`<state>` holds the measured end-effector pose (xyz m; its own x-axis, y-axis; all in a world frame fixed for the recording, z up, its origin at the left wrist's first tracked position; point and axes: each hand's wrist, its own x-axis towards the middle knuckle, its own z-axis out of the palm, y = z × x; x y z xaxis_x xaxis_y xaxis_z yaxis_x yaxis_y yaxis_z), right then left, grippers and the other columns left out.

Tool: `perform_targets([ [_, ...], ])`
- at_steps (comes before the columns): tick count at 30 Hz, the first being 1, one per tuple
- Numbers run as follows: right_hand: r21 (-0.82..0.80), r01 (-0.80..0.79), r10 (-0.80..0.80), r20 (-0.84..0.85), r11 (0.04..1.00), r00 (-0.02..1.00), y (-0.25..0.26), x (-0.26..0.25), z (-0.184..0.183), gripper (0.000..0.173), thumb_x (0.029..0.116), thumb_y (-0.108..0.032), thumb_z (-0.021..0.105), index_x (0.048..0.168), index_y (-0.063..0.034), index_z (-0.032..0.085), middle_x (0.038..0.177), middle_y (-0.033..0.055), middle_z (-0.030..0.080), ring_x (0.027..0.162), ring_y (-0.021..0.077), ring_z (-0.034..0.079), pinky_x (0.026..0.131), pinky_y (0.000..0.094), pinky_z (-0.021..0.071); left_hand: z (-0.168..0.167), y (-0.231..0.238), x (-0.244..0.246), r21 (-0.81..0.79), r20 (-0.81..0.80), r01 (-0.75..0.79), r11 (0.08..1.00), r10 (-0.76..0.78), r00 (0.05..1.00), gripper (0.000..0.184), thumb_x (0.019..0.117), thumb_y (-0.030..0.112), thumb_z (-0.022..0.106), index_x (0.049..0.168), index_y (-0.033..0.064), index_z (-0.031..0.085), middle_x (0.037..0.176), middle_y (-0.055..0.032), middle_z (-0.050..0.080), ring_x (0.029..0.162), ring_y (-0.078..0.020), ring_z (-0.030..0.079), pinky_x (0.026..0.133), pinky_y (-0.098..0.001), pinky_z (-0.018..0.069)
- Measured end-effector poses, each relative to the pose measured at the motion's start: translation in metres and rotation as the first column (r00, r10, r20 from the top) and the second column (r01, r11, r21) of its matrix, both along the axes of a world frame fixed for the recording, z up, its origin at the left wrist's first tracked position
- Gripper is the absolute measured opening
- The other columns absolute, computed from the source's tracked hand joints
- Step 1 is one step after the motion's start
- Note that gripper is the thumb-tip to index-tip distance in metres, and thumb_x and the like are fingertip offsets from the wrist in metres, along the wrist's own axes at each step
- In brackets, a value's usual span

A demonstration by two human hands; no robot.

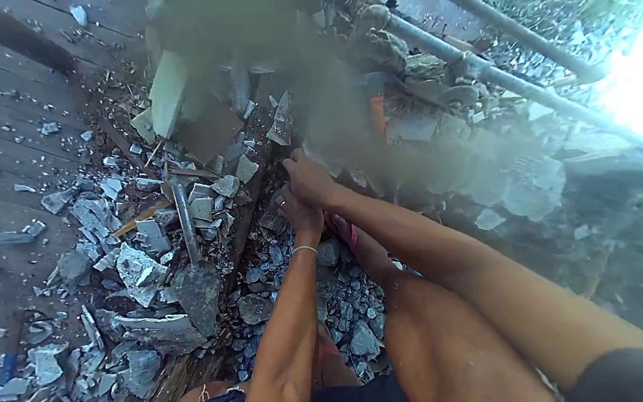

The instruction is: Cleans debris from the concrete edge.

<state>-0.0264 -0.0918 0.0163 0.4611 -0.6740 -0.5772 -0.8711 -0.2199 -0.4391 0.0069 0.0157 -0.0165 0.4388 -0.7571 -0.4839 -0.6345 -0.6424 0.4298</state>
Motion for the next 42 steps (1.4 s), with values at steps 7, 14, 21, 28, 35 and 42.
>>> perform_targets([
  [7, 0.031, -0.127, 0.125, 0.058, 0.991, 0.99, -0.008, -0.012, -0.014, 0.031, 0.0978, -0.011, 0.056, 0.126, -0.0059, 0.067, 0.133, 0.0174, 0.057, 0.1, 0.0351, 0.068, 0.079, 0.0545, 0.0599, 0.009, -0.009, -0.004, 0.065, 0.127, 0.135, 0.989, -0.142, 0.982, 0.047, 0.0926, 0.031, 0.07, 0.132, 0.0069, 0.061, 0.134, -0.0211, 0.055, 0.123, -0.0416, 0.052, 0.097, -0.0614, 0.0445],
  [14, 0.111, -0.509, 0.511, 0.01, 0.854, 0.86, -0.033, 0.0, 0.009, 0.01, 0.0966, -0.01, 0.062, 0.098, -0.0028, 0.069, 0.126, 0.016, 0.062, 0.104, 0.0367, 0.067, 0.079, 0.0605, 0.057, 0.02, -0.016, -0.041, 0.001, -0.216, -0.273, 0.962, 0.267, 0.939, 0.063, 0.0904, 0.024, 0.07, 0.143, 0.0006, 0.045, 0.137, -0.0275, 0.053, 0.127, -0.0433, 0.052, 0.101, -0.0644, 0.0434],
  [21, 0.241, -0.38, 0.433, -0.234, 0.893, 0.87, 0.008, 0.049, 0.031, 0.014, 0.0955, -0.007, 0.062, 0.097, 0.0033, 0.071, 0.112, 0.0264, 0.066, 0.101, 0.0456, 0.067, 0.074, 0.064, 0.0558, 0.028, 0.019, -0.021, 0.035, -0.818, -0.643, 0.765, 0.392, 0.421, 0.039, 0.0985, -0.004, 0.054, 0.136, -0.0045, 0.046, 0.117, -0.0144, 0.06, 0.103, -0.0138, 0.06, 0.089, -0.0321, 0.0529],
  [28, -0.105, -0.055, 0.088, 0.341, 0.993, 0.936, 0.081, -0.061, 0.001, 0.03, 0.0973, -0.017, 0.06, 0.124, -0.0086, 0.071, 0.138, 0.0149, 0.06, 0.127, 0.03, 0.059, 0.101, 0.0463, 0.0549, 0.077, 0.016, 0.048, 0.358, -0.149, 0.237, 0.903, -0.195, 0.969, 0.031, 0.1016, 0.026, 0.058, 0.12, 0.0042, 0.071, 0.115, -0.0199, 0.071, 0.109, -0.0358, 0.069, 0.095, -0.0582, 0.0551],
  [35, 0.728, 0.463, -0.744, 0.097, 0.506, 0.661, 0.089, -0.082, 0.001, 0.031, 0.1071, -0.026, 0.055, 0.128, -0.0044, 0.061, 0.094, 0.0111, 0.072, 0.067, 0.0178, 0.07, 0.065, 0.034, 0.0623, 0.039, -0.035, 0.057, -0.082, 0.018, 0.408, 0.909, -0.408, 0.913, 0.036, 0.1039, 0.025, 0.06, 0.131, 0.0023, 0.067, 0.131, -0.0208, 0.063, 0.121, -0.0371, 0.062, 0.103, -0.0522, 0.0518],
  [42, 0.787, 0.504, -0.86, 0.064, 0.356, 0.507, 0.052, -0.049, -0.02, 0.041, 0.1111, -0.04, 0.046, 0.124, -0.0035, 0.06, 0.09, 0.0098, 0.069, 0.061, 0.0165, 0.063, 0.056, 0.0317, 0.0559, 0.009, -0.037, 0.067, 0.024, 0.073, 0.531, 0.847, -0.532, 0.844, 0.024, 0.1038, 0.014, 0.057, 0.123, 0.0052, 0.07, 0.123, -0.0205, 0.064, 0.114, -0.0394, 0.064, 0.094, -0.0552, 0.0565],
])
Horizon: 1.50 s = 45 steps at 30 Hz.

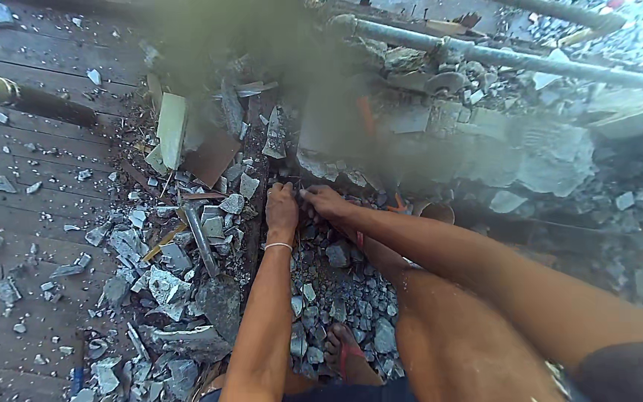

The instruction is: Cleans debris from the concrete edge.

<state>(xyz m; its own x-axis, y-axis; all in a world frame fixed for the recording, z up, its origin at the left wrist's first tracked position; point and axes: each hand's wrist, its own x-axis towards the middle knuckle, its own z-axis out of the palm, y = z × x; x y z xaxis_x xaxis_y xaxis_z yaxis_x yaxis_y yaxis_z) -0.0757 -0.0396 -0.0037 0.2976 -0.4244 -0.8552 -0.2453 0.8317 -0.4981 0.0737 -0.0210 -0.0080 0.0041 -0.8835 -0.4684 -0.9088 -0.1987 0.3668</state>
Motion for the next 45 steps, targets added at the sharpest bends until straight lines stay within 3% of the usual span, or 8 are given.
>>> perform_targets([
  [11, -0.072, -0.207, 0.184, -0.241, 0.976, 0.953, -0.013, 0.005, -0.007, 0.033, 0.1089, -0.033, 0.049, 0.111, -0.0064, 0.068, 0.084, 0.0105, 0.071, 0.062, 0.0207, 0.068, 0.061, 0.0402, 0.0603, -0.021, 0.001, 0.008, -0.161, 0.013, 0.067, 0.985, -0.066, 0.998, 0.022, 0.1048, 0.022, 0.058, 0.101, 0.0042, 0.07, 0.105, -0.0177, 0.068, 0.099, -0.0359, 0.069, 0.085, -0.0533, 0.059],
  [17, 0.131, 0.216, -0.194, -0.163, 0.968, 0.967, -0.031, 0.02, 0.029, 0.022, 0.1066, -0.021, 0.052, 0.106, -0.0043, 0.066, 0.074, 0.0044, 0.063, 0.053, 0.0115, 0.058, 0.049, 0.0266, 0.0513, -0.029, 0.01, -0.015, -0.278, 0.067, -0.059, 0.959, 0.081, 0.994, 0.016, 0.0997, 0.015, 0.062, 0.095, 0.0039, 0.072, 0.097, -0.0168, 0.068, 0.097, -0.0362, 0.068, 0.085, -0.0539, 0.0556],
  [26, 0.172, 0.279, -0.235, -0.237, 0.945, 0.943, -0.045, 0.033, 0.036, 0.019, 0.1026, -0.018, 0.054, 0.093, -0.0069, 0.066, 0.07, 0.0018, 0.061, 0.049, 0.0098, 0.053, 0.044, 0.025, 0.0449, -0.014, 0.015, -0.044, -0.154, -0.035, -0.331, 0.931, 0.329, 0.944, 0.014, 0.0947, 0.016, 0.066, 0.097, 0.0033, 0.069, 0.101, -0.0159, 0.069, 0.101, -0.0351, 0.067, 0.089, -0.0531, 0.0556],
  [31, 0.078, 0.071, -0.046, -0.287, 0.994, 0.957, -0.048, 0.031, 0.034, 0.024, 0.1033, -0.022, 0.054, 0.091, -0.0068, 0.067, 0.066, 0.0011, 0.06, 0.044, 0.008, 0.047, 0.041, 0.0236, 0.0389, -0.01, 0.016, -0.073, -0.123, -0.103, -0.555, 0.823, 0.545, 0.832, 0.019, 0.0911, 0.017, 0.07, 0.102, 0.0012, 0.069, 0.1, -0.0167, 0.07, 0.097, -0.0345, 0.07, 0.083, -0.0537, 0.0572],
  [34, 0.022, -0.212, 0.21, -0.264, 0.977, 0.941, -0.05, 0.019, 0.039, 0.045, 0.1084, -0.043, 0.048, 0.09, -0.0066, 0.068, 0.064, 0.0019, 0.058, 0.047, 0.0112, 0.048, 0.046, 0.029, 0.0413, -0.001, 0.021, -0.09, -0.068, -0.194, -0.678, 0.732, 0.656, 0.729, 0.029, 0.0862, 0.016, 0.076, 0.11, 0.0014, 0.069, 0.102, -0.0166, 0.071, 0.095, -0.0337, 0.07, 0.083, -0.0536, 0.0571],
  [37, -0.13, -0.242, 0.209, -0.225, 0.961, 0.952, -0.038, -0.015, 0.038, 0.057, 0.1079, -0.055, 0.043, 0.099, -0.0077, 0.074, 0.068, 0.003, 0.066, 0.051, 0.0136, 0.056, 0.051, 0.0328, 0.0508, 0.001, 0.011, -0.09, 0.087, -0.208, -0.768, 0.635, 0.765, 0.609, 0.019, 0.0988, 0.02, 0.067, 0.112, 0.0064, 0.07, 0.098, -0.0143, 0.073, 0.091, -0.0309, 0.071, 0.083, -0.0535, 0.0575],
  [41, -0.264, -0.333, 0.241, -0.328, 0.905, 0.914, -0.008, -0.045, 0.01, 0.028, 0.1067, -0.028, 0.054, 0.122, -0.0098, 0.069, 0.092, 0.0107, 0.073, 0.07, 0.0227, 0.071, 0.066, 0.0458, 0.0623, 0.009, 0.005, -0.08, 0.233, -0.173, -0.734, 0.638, 0.77, 0.614, 0.025, 0.0997, 0.02, 0.062, 0.12, 0.0089, 0.071, 0.105, -0.0124, 0.074, 0.099, -0.0298, 0.071, 0.087, -0.0545, 0.057],
  [45, -0.326, -0.614, 0.397, -0.532, 0.719, 0.748, -0.006, -0.035, 0.005, 0.021, 0.0992, -0.021, 0.064, 0.115, -0.0085, 0.07, 0.094, 0.0152, 0.072, 0.085, 0.0333, 0.072, 0.076, 0.0599, 0.0579, 0.021, -0.001, -0.081, 0.372, -0.284, -0.755, 0.54, 0.841, 0.461, 0.019, 0.096, 0.021, 0.064, 0.106, 0.0083, 0.073, 0.099, -0.0153, 0.072, 0.09, -0.0317, 0.069, 0.076, -0.0561, 0.0559],
])
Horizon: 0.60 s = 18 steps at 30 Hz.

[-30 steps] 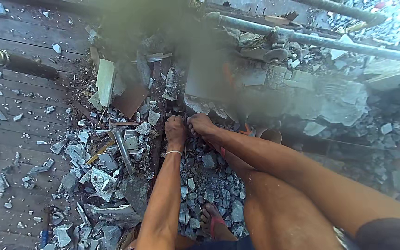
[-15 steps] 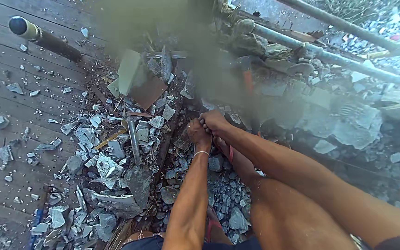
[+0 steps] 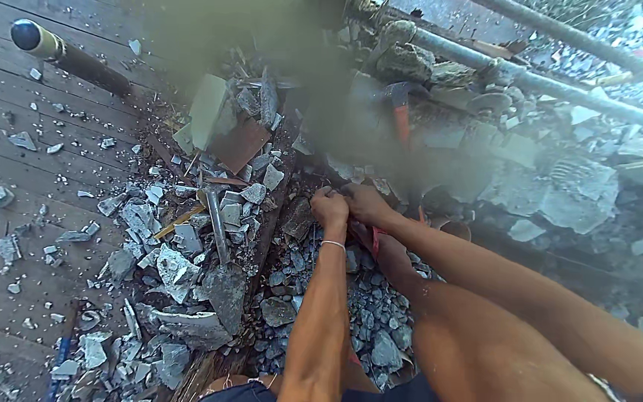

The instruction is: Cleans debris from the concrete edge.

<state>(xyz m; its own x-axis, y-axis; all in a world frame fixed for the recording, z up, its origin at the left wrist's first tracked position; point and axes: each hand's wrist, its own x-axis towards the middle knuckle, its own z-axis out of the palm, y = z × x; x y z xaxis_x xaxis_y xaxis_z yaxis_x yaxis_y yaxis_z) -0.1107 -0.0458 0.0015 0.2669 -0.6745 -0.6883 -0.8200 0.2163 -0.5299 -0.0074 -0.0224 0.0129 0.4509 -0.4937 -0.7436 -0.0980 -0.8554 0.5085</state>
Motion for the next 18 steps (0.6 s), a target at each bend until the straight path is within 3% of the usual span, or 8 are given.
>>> perform_targets([
  [1, -0.058, -0.033, 0.032, -0.03, 0.998, 0.999, 0.002, 0.0, -0.003, 0.018, 0.0955, -0.019, 0.067, 0.107, -0.0064, 0.069, 0.09, 0.0165, 0.071, 0.084, 0.036, 0.071, 0.073, 0.0615, 0.0571, 0.004, -0.003, -0.004, -0.011, -0.045, -0.05, 0.999, 0.05, 0.998, 0.015, 0.0944, 0.021, 0.065, 0.098, 0.0079, 0.073, 0.093, -0.0153, 0.071, 0.085, -0.031, 0.067, 0.071, -0.0547, 0.0539],
  [3, -0.134, -0.057, 0.05, -0.055, 0.989, 0.997, 0.007, 0.0, -0.009, 0.016, 0.0954, -0.022, 0.068, 0.1, -0.0065, 0.068, 0.085, 0.0158, 0.07, 0.081, 0.0361, 0.07, 0.07, 0.0608, 0.0567, 0.002, -0.003, -0.008, -0.013, -0.064, -0.101, 0.995, 0.1, 0.993, 0.017, 0.0956, 0.023, 0.066, 0.097, 0.0081, 0.072, 0.093, -0.0148, 0.07, 0.085, -0.0303, 0.066, 0.072, -0.0541, 0.0537],
  [6, -0.094, -0.114, 0.105, -0.099, 0.989, 0.99, 0.003, -0.007, -0.01, 0.022, 0.1016, -0.028, 0.058, 0.103, -0.0086, 0.069, 0.085, 0.0142, 0.071, 0.082, 0.0342, 0.071, 0.072, 0.0595, 0.0575, -0.01, 0.002, -0.007, -0.055, -0.076, -0.097, 0.994, 0.092, 0.993, 0.019, 0.0979, 0.025, 0.069, 0.104, 0.008, 0.075, 0.095, -0.0113, 0.074, 0.089, -0.0258, 0.07, 0.08, -0.0509, 0.0574],
  [8, -0.037, -0.109, 0.108, -0.029, 0.993, 0.994, 0.0, -0.008, -0.008, 0.023, 0.1026, -0.024, 0.055, 0.106, -0.0069, 0.07, 0.088, 0.0145, 0.072, 0.085, 0.0327, 0.072, 0.077, 0.0577, 0.0576, -0.011, 0.007, 0.005, -0.054, -0.068, 0.01, 0.999, -0.013, 0.998, 0.02, 0.0977, 0.027, 0.07, 0.105, 0.0093, 0.076, 0.095, -0.0095, 0.075, 0.088, -0.024, 0.071, 0.081, -0.0501, 0.0579],
  [11, 0.014, -0.126, 0.125, 0.064, 0.992, 0.99, 0.0, -0.001, -0.006, 0.031, 0.1079, -0.029, 0.05, 0.103, -0.0066, 0.071, 0.085, 0.0122, 0.071, 0.079, 0.0281, 0.071, 0.076, 0.0532, 0.0589, 0.005, 0.008, 0.039, -0.048, 0.181, 0.326, 0.944, -0.313, 0.932, 0.033, 0.0962, 0.036, 0.069, 0.119, 0.0109, 0.069, 0.102, -0.0105, 0.075, 0.095, -0.0292, 0.073, 0.085, -0.0577, 0.0583],
  [14, 0.055, -0.253, 0.256, -0.058, 0.966, 0.965, 0.0, 0.002, 0.001, 0.033, 0.1075, -0.033, 0.049, 0.098, -0.0081, 0.069, 0.085, 0.0137, 0.07, 0.082, 0.0335, 0.071, 0.071, 0.0581, 0.0575, 0.015, 0.004, 0.071, -0.148, 0.361, 0.643, 0.752, -0.564, 0.743, 0.048, 0.0926, 0.021, 0.075, 0.135, 0.0065, 0.06, 0.128, -0.0193, 0.064, 0.116, -0.0375, 0.064, 0.098, -0.058, 0.0543],
  [16, 0.104, -0.327, 0.338, -0.124, 0.939, 0.933, -0.002, 0.0, 0.002, 0.028, 0.103, -0.032, 0.054, 0.099, -0.0097, 0.071, 0.089, 0.0142, 0.071, 0.087, 0.0356, 0.071, 0.072, 0.0614, 0.0567, 0.012, -0.008, 0.083, -0.213, 0.472, 0.815, 0.54, -0.673, 0.569, 0.045, 0.0898, 0.018, 0.08, 0.132, 0.0087, 0.066, 0.129, -0.0195, 0.063, 0.117, -0.0378, 0.063, 0.098, -0.0547, 0.055],
  [18, 0.127, -0.351, 0.365, -0.114, 0.928, 0.924, 0.002, -0.002, 0.001, 0.027, 0.1029, -0.032, 0.054, 0.102, -0.0121, 0.072, 0.091, 0.0128, 0.072, 0.088, 0.0341, 0.072, 0.073, 0.0605, 0.0569, 0.002, -0.014, 0.09, -0.24, 0.569, 0.914, 0.327, -0.715, 0.405, 0.035, 0.0908, 0.02, 0.08, 0.123, 0.0107, 0.072, 0.12, -0.0157, 0.065, 0.11, -0.035, 0.064, 0.093, -0.0512, 0.0559],
])
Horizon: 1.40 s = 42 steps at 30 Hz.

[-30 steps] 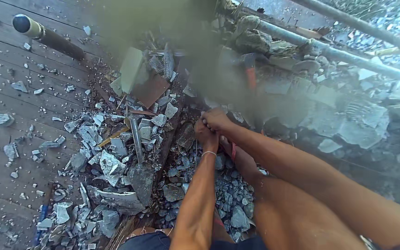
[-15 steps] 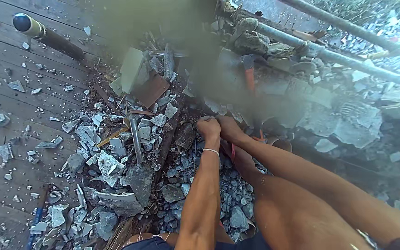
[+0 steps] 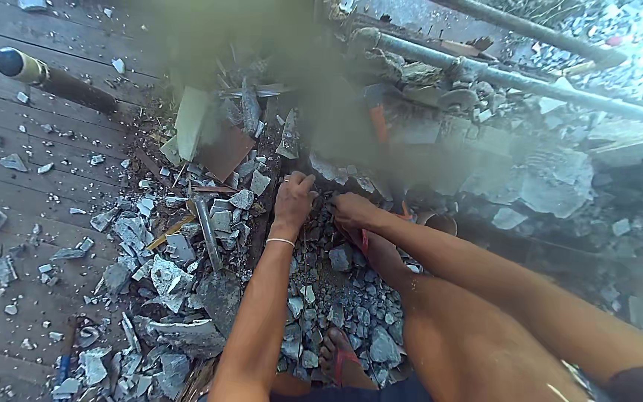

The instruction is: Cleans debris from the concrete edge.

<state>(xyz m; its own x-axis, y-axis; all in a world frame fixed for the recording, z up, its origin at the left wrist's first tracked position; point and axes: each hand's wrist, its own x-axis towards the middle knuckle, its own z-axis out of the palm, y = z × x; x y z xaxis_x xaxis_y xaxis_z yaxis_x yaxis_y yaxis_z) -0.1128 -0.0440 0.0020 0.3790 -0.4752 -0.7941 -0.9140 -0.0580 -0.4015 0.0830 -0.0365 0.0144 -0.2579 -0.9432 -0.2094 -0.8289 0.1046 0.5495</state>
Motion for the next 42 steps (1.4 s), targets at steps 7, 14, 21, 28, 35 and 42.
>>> perform_targets([
  [7, -0.088, 0.062, -0.061, 0.011, 0.994, 0.998, 0.009, 0.001, 0.01, 0.041, 0.1065, -0.039, 0.042, 0.093, -0.0107, 0.069, 0.082, 0.0113, 0.069, 0.082, 0.0318, 0.071, 0.067, 0.0554, 0.0568, -0.048, -0.018, 0.011, -0.207, 0.114, 0.215, 0.954, -0.195, 0.974, 0.021, 0.1044, 0.021, 0.058, 0.102, 0.0066, 0.073, 0.103, -0.0116, 0.072, 0.101, -0.0301, 0.07, 0.087, -0.0447, 0.0574],
  [14, -0.113, 0.17, -0.163, 0.068, 0.979, 0.984, 0.013, 0.003, 0.007, 0.042, 0.1084, -0.037, 0.038, 0.094, -0.0107, 0.068, 0.077, 0.0107, 0.068, 0.075, 0.0301, 0.07, 0.064, 0.054, 0.0561, -0.056, -0.019, 0.006, -0.146, -0.068, 0.029, 0.989, -0.039, 0.997, 0.022, 0.1048, 0.019, 0.058, 0.104, 0.0038, 0.074, 0.108, -0.0127, 0.073, 0.108, -0.0298, 0.069, 0.095, -0.0452, 0.057],
  [21, -0.037, 0.362, -0.346, 0.211, 0.932, 0.914, 0.016, -0.007, 0.004, 0.042, 0.1109, -0.035, 0.037, 0.096, -0.0106, 0.068, 0.076, 0.0087, 0.066, 0.071, 0.026, 0.068, 0.063, 0.0515, 0.0547, -0.046, 0.008, 0.016, -0.129, -0.192, -0.123, 0.984, 0.097, 0.977, 0.02, 0.103, 0.021, 0.063, 0.113, 0.0047, 0.071, 0.119, -0.0162, 0.066, 0.114, -0.031, 0.065, 0.099, -0.0468, 0.0544],
  [28, -0.087, 0.408, -0.368, 0.294, 0.909, 0.882, 0.016, -0.004, 0.015, 0.042, 0.1123, -0.037, 0.034, 0.102, -0.0103, 0.065, 0.073, 0.0082, 0.063, 0.066, 0.0248, 0.065, 0.06, 0.0497, 0.0537, -0.018, -0.015, -0.017, 0.558, -0.005, -0.645, 0.522, 0.78, 0.626, 0.048, 0.1042, 0.047, 0.055, 0.104, 0.003, 0.073, 0.086, -0.0128, 0.074, 0.076, -0.0276, 0.071, 0.075, -0.0518, 0.0582],
  [35, -0.122, 0.366, -0.32, 0.287, 0.923, 0.903, 0.015, -0.012, 0.019, 0.042, 0.1121, -0.036, 0.036, 0.102, -0.0096, 0.067, 0.073, 0.0075, 0.063, 0.067, 0.0229, 0.065, 0.062, 0.0474, 0.0537, -0.04, -0.012, -0.039, 0.563, -0.046, -0.638, 0.525, 0.791, 0.61, 0.037, 0.1076, 0.032, 0.05, 0.096, 0.0042, 0.072, 0.081, -0.0113, 0.072, 0.076, -0.0257, 0.071, 0.077, -0.05, 0.0574],
  [42, -0.119, 0.392, -0.355, 0.248, 0.912, 0.901, 0.013, -0.016, 0.011, 0.042, 0.1115, -0.036, 0.037, 0.104, -0.0107, 0.069, 0.075, 0.0072, 0.066, 0.069, 0.0225, 0.066, 0.064, 0.0485, 0.0555, -0.04, 0.019, -0.039, 0.52, -0.221, -0.595, 0.613, 0.769, 0.599, 0.045, 0.11, 0.044, 0.043, 0.101, 0.0053, 0.064, 0.079, -0.0174, 0.06, 0.07, -0.0337, 0.06, 0.062, -0.0535, 0.051],
])
